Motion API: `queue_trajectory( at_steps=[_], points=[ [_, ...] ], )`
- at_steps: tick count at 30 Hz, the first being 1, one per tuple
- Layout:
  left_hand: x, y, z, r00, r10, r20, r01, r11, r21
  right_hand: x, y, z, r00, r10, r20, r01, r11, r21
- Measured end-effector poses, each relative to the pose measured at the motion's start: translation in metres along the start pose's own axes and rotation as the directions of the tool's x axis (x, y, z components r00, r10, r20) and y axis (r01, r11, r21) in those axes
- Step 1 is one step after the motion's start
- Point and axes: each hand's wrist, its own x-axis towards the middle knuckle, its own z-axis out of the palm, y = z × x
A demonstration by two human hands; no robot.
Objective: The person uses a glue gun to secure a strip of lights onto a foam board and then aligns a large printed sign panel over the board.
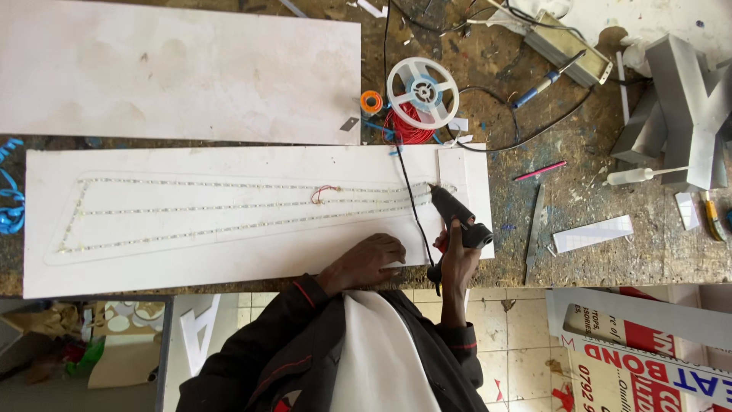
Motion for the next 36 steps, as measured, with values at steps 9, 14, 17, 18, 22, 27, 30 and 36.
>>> queue_trajectory(
  at_steps=[9,14,17,18,22,27,30,36],
  points=[
    [-0.001,-0.001,0.006,0.997,0.051,-0.05,-0.05,0.999,0.022,0.006,0.013,-0.005,0.999,-0.032,-0.003,0.032,0.999,-0.035],
    [-0.004,-0.01,0.021,0.997,0.035,-0.072,-0.031,0.998,0.05,0.011,0.024,-0.018,0.999,-0.035,-0.013,0.035,0.999,0.003],
    [-0.004,-0.007,0.023,0.996,0.008,-0.084,-0.008,1.0,-0.002,0.014,0.018,-0.014,0.999,-0.035,0.006,0.035,0.999,-0.002],
    [-0.002,-0.01,0.02,0.996,0.006,-0.093,-0.006,1.0,-0.009,0.017,0.012,-0.008,0.998,-0.055,0.03,0.056,0.998,-0.033],
    [-0.001,0.004,0.003,0.994,-0.022,-0.11,0.02,1.0,-0.017,0.012,-0.018,-0.021,0.999,0.005,0.053,0.001,0.993,-0.119],
    [-0.002,-0.002,0.009,0.995,-0.019,-0.095,0.018,1.0,-0.014,-0.016,-0.045,-0.028,0.993,-0.016,0.121,0.064,0.912,-0.405],
    [0.0,0.0,0.005,0.995,-0.03,-0.099,0.03,1.0,-0.005,-0.021,-0.05,-0.024,0.994,0.015,0.104,0.023,0.936,-0.351],
    [-0.001,-0.005,0.006,0.996,-0.031,-0.085,0.026,0.998,-0.059,-0.01,-0.021,-0.047,0.993,0.029,0.115,0.01,0.946,-0.325]
  ],
)
